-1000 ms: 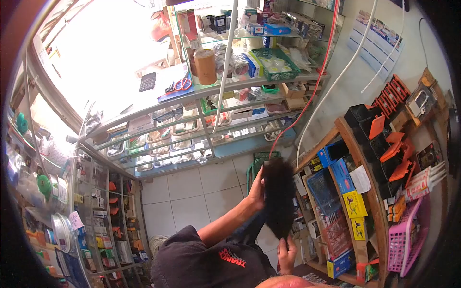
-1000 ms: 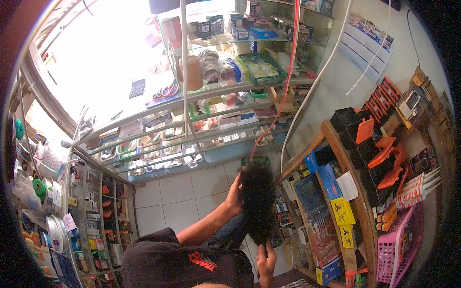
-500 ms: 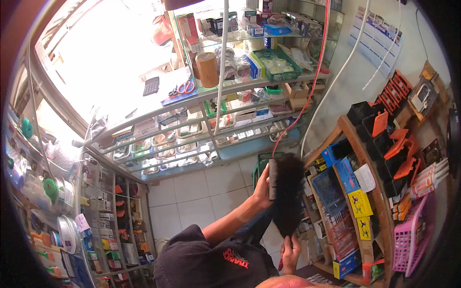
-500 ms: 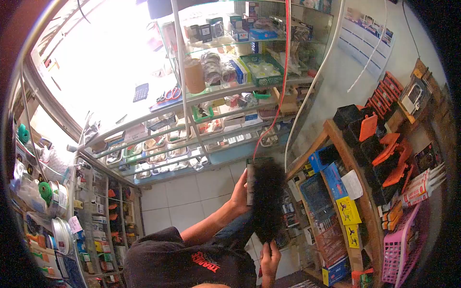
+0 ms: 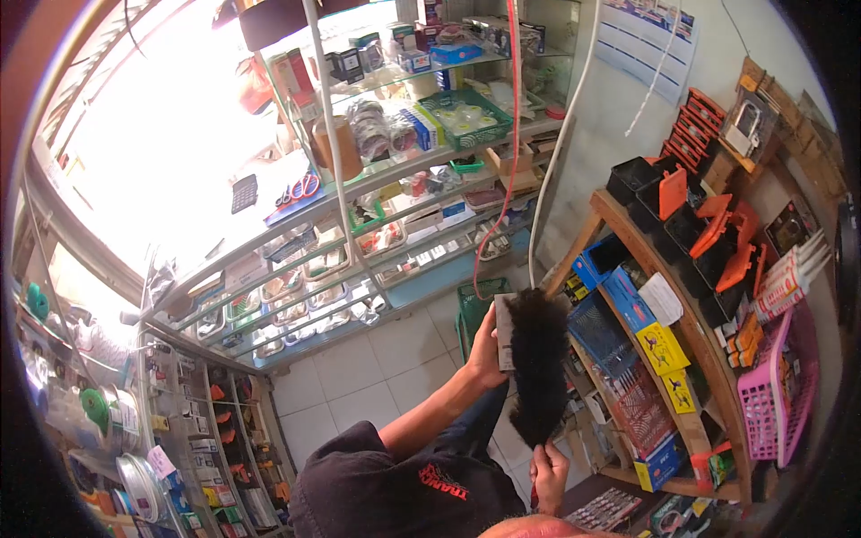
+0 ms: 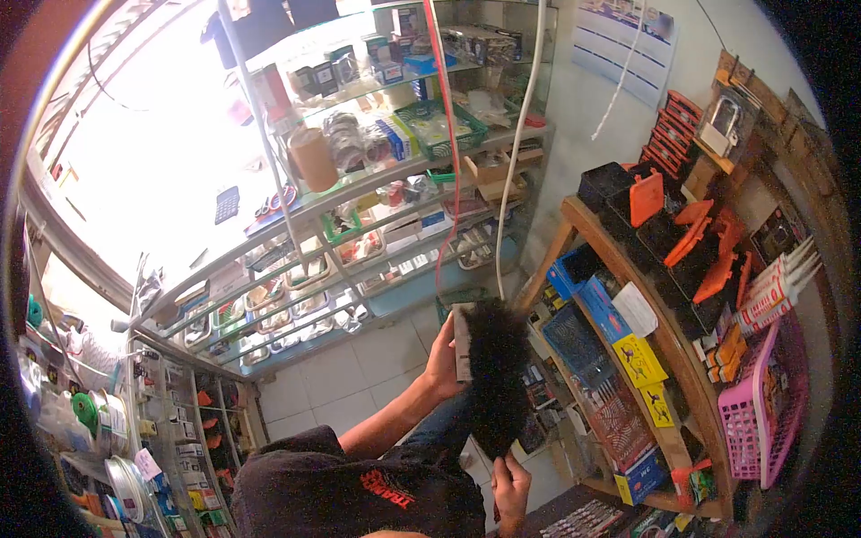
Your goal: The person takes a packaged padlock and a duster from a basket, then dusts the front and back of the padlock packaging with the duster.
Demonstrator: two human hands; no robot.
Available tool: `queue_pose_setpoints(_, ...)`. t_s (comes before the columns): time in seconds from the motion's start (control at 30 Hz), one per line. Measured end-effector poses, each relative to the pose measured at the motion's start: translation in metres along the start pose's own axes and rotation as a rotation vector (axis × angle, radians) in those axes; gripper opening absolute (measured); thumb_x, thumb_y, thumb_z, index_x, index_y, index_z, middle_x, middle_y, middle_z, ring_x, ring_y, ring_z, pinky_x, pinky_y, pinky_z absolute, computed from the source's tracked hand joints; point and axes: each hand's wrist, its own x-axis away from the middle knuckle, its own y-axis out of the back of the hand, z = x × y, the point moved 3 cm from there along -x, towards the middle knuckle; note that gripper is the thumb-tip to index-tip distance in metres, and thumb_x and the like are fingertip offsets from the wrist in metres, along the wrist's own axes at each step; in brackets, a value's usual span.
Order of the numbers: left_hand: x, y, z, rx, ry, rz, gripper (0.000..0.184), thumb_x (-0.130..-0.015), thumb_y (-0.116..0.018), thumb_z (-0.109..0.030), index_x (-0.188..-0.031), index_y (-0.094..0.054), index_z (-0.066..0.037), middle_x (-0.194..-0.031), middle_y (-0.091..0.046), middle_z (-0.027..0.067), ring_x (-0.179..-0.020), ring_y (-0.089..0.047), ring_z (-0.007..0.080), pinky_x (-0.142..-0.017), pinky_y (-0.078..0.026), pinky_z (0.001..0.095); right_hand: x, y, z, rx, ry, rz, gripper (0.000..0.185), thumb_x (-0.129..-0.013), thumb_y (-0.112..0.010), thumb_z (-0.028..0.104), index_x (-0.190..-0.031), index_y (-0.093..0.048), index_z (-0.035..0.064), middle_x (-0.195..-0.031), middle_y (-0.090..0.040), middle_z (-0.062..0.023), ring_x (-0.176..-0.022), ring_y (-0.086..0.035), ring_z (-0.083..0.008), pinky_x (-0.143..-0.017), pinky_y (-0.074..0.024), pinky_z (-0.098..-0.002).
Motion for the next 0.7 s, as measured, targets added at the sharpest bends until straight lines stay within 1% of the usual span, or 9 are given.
queue_pose_setpoints(0.13,-0.007,0.01,0.017,0.039,0.001,0.155,0.067,-0.095,-0.047,-0.057,-0.14,-0.048,-0.008,-0.133,-0.057,0.0166,-0.118,-0.058,0.034,-0.1,-0.05,0.0454,0.007,0.011,-0.008,-0.053,0.035,0.008,0.016,-0.098,-0.057,0.014,-0.103,-0.065,0.0017,-0.056,-0.047,0.0017,-0.046,-0.039,-0.0054,-0.042,-0.0297,-0.0235)
queue_pose_setpoints(0.23,-0.007,0.0,0.02,0.015,0.072,0.018,0.067,-0.094,-0.049,-0.054,-0.142,-0.044,-0.007,-0.136,-0.054,0.0183,-0.12,-0.056,0.0368,-0.098,-0.051,0.0464,0.013,0.015,-0.006,-0.064,0.011,-0.004,0.015,-0.098,-0.057,0.014,-0.102,-0.065,0.0019,-0.057,-0.047,0.0022,-0.045,-0.038,-0.0049,-0.041,-0.0288,-0.0224)
queue_pose_setpoints(0.33,-0.009,0.004,0.026,-0.076,0.004,0.24,0.066,-0.097,-0.044,-0.056,-0.142,-0.046,-0.008,-0.137,-0.054,0.019,-0.12,-0.056,0.036,-0.101,-0.048,0.0489,0.015,0.021,-0.015,-0.028,-0.009,0.017,0.016,-0.098,-0.056,0.015,-0.103,-0.066,0.0024,-0.057,-0.047,0.0023,-0.047,-0.038,-0.0047,-0.043,-0.0291,-0.0233)
queue_pose_setpoints(0.43,-0.009,-0.005,0.022,-0.061,-0.001,0.061,0.071,-0.096,-0.042,-0.062,-0.144,-0.042,-0.009,-0.138,-0.053,0.0177,-0.12,-0.056,0.035,-0.101,-0.046,0.0541,0.017,0.023,-0.004,-0.074,0.012,-0.072,0.026,-0.098,-0.059,0.02,-0.114,-0.067,0.0015,-0.061,-0.051,0.0014,-0.053,-0.042,-0.0047,-0.048,-0.0326,-0.0252)
queue_pose_setpoints(0.47,-0.008,-0.012,0.023,0.019,0.033,-0.013,0.073,-0.096,-0.041,-0.062,-0.145,-0.041,-0.009,-0.138,-0.053,0.0176,-0.12,-0.056,0.035,-0.101,-0.046,0.0557,0.02,0.022,-0.005,-0.067,-0.017,-0.038,0.025,-0.098,-0.059,0.02,-0.111,-0.067,0.0012,-0.062,-0.051,0.0012,-0.054,-0.042,-0.0052,-0.049,-0.033,-0.0255)
queue_pose_setpoints(0.53,-0.014,-0.002,0.024,-0.013,0.02,0.066,0.073,-0.096,-0.041,-0.062,-0.144,-0.041,-0.008,-0.139,-0.053,0.0172,-0.122,-0.055,0.035,-0.103,-0.045,0.0544,0.026,0.024,-0.012,-0.059,-0.078,0.021,0.024,-0.098,-0.059,0.022,-0.106,-0.067,0.0007,-0.062,-0.051,0.0009,-0.055,-0.042,-0.0062,-0.05,-0.0336,-0.0262)
queue_pose_setpoints(0.6,-0.011,0.004,0.026,-0.068,0.044,0.2,0.074,-0.095,-0.041,-0.064,-0.143,-0.044,-0.007,-0.138,-0.053,0.0171,-0.123,-0.054,0.0347,-0.104,-0.044,0.0536,0.025,0.035,-0.025,0.164,0.088,0.033,0.028,-0.096,-0.061,0.021,-0.079,-0.057,-0.0012,-0.062,-0.051,-0.0003,-0.057,-0.042,-0.0091,-0.054,-0.0348,-0.0285)
queue_pose_setpoints(0.67,-0.012,0.002,0.027,-0.135,-0.019,0.061,0.079,-0.094,-0.04,-0.066,-0.145,-0.04,-0.005,-0.138,-0.052,0.0189,-0.123,-0.053,0.0356,-0.104,-0.042,0.0573,0.03,0.033,-0.019,0.069,0.081,-0.177,0.031,-0.094,-0.059,0.014,-0.067,-0.05,0.0033,-0.057,-0.046,0.0034,-0.052,-0.04,-0.0049,-0.048,-0.0307,-0.0256)
queue_pose_setpoints(0.7,-0.01,-0.007,0.028,-0.182,-0.054,-0.039,0.081,-0.094,-0.039,-0.067,-0.145,-0.038,-0.004,-0.138,-0.053,0.0199,-0.122,-0.054,0.036,-0.104,-0.042,0.0582,0.033,0.033,-0.019,0.066,0.082,-0.161,0.031,-0.095,-0.059,0.013,-0.067,-0.05,0.003,-0.057,-0.046,0.0036,-0.052,-0.04,-0.0048,-0.048,-0.0311,-0.0258)
